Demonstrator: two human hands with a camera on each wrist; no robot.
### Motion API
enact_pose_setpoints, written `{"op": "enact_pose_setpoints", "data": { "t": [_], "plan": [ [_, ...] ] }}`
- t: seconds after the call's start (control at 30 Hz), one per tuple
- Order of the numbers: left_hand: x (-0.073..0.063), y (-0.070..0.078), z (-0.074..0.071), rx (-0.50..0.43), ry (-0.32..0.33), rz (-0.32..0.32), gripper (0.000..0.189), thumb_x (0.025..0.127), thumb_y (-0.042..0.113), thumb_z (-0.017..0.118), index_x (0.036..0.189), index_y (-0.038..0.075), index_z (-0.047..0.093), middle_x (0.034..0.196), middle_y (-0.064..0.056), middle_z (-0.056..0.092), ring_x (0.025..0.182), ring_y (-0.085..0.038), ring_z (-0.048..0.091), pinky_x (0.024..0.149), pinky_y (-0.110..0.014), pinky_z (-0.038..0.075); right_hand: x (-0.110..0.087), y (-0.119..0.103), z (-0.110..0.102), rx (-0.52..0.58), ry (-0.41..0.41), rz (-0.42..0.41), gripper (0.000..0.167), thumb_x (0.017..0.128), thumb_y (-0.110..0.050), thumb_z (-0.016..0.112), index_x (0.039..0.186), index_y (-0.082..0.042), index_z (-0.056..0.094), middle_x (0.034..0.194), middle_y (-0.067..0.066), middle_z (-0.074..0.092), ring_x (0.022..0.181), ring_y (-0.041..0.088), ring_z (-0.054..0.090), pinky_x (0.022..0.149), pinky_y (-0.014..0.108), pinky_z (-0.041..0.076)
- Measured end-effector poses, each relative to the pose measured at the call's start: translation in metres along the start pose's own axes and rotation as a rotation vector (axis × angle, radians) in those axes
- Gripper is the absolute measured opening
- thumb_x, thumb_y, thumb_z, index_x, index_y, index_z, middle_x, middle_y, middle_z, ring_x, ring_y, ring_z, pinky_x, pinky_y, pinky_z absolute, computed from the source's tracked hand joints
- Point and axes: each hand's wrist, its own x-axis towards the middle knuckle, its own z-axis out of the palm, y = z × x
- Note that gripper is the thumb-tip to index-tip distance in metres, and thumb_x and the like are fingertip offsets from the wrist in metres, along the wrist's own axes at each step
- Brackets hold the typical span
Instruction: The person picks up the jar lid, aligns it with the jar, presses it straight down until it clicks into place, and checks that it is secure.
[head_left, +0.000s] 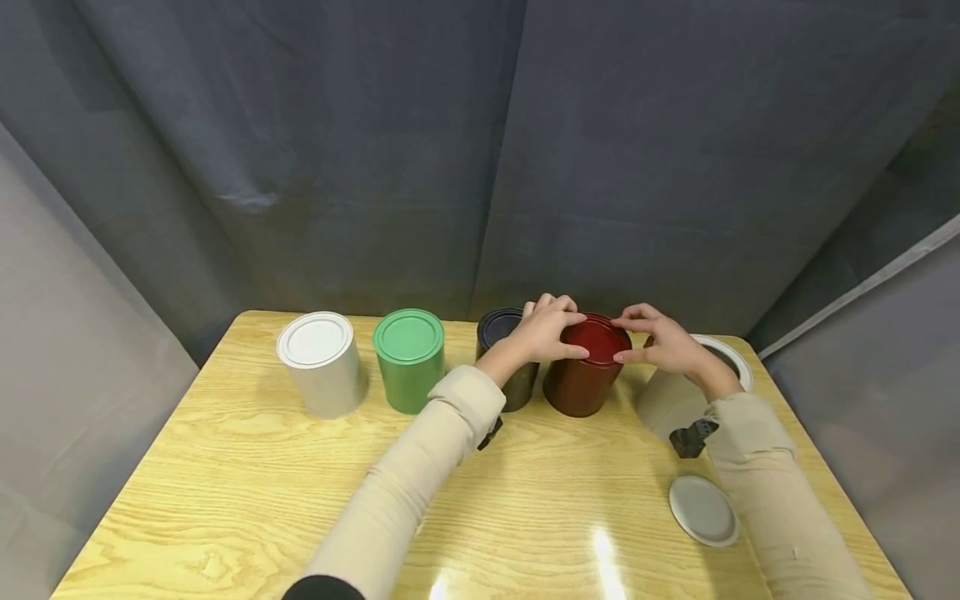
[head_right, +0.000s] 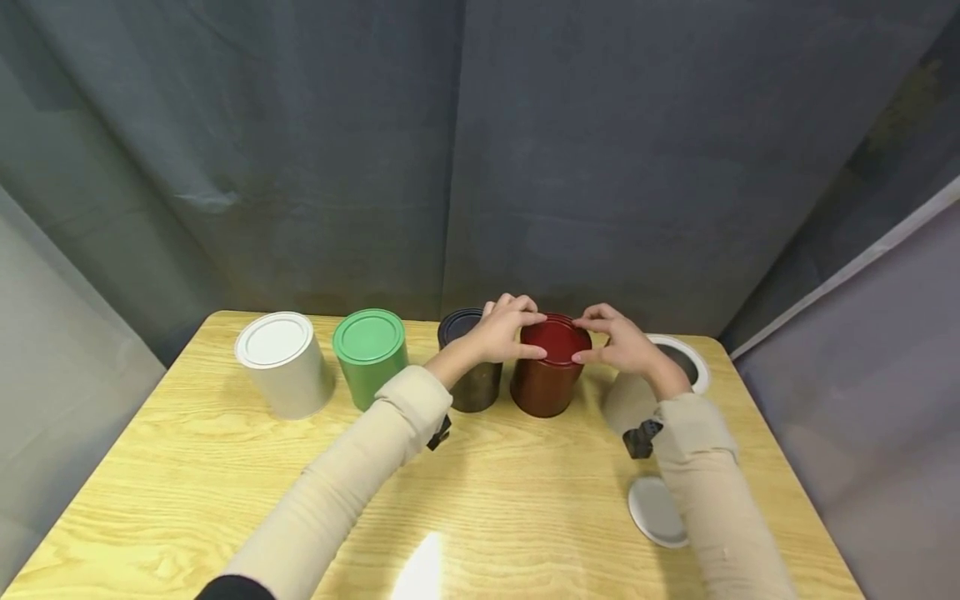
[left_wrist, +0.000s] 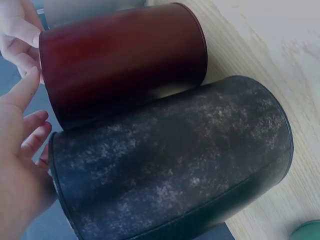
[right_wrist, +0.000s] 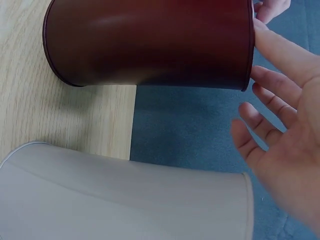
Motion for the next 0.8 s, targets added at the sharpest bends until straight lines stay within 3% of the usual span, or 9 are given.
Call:
{"op": "enact_pose_setpoints", "data": {
  "t": [0.2, 0.5, 0.8],
  "plan": [
    [-0.005, 0.004, 0.001, -0.036, 0.034, 0.05, 0.054, 0.083, 0.045, 0.062, 0.129, 0.018, 0.054, 0.121, 0.003, 0.046, 0.107, -0.014, 0.034, 0.082, -0.03, 0.028, -0.001, -0.003, -0.001, -0.037, 0.022, 0.005, 0.057, 0.08, -0.019, 0.071, 0.125, 0.008, 0.05, 0.122, 0.015, 0.043, 0.092, 0.026, 0.047, 0.066, 0.03, 0.043],
    [-0.013, 0.011, 0.006, -0.056, 0.069, 0.094, 0.054, 0.083, 0.045, 0.062, 0.129, 0.017, 0.054, 0.123, 0.001, 0.047, 0.109, -0.015, 0.035, 0.084, -0.03, 0.028, -0.012, -0.002, 0.0, -0.046, 0.075, -0.054, 0.056, 0.078, -0.019, 0.073, 0.123, 0.008, 0.052, 0.118, 0.017, 0.047, 0.091, 0.025, 0.049, 0.062, 0.027, 0.044],
    [-0.025, 0.018, 0.009, -0.096, 0.099, 0.135, 0.055, 0.083, 0.045, 0.062, 0.129, 0.016, 0.054, 0.123, 0.003, 0.049, 0.108, -0.014, 0.036, 0.085, -0.03, 0.029, -0.027, -0.01, 0.0, -0.036, 0.093, -0.097, 0.053, 0.078, -0.014, 0.072, 0.123, 0.007, 0.052, 0.117, 0.019, 0.048, 0.079, 0.02, 0.049, 0.058, 0.025, 0.043]
  ]
}}
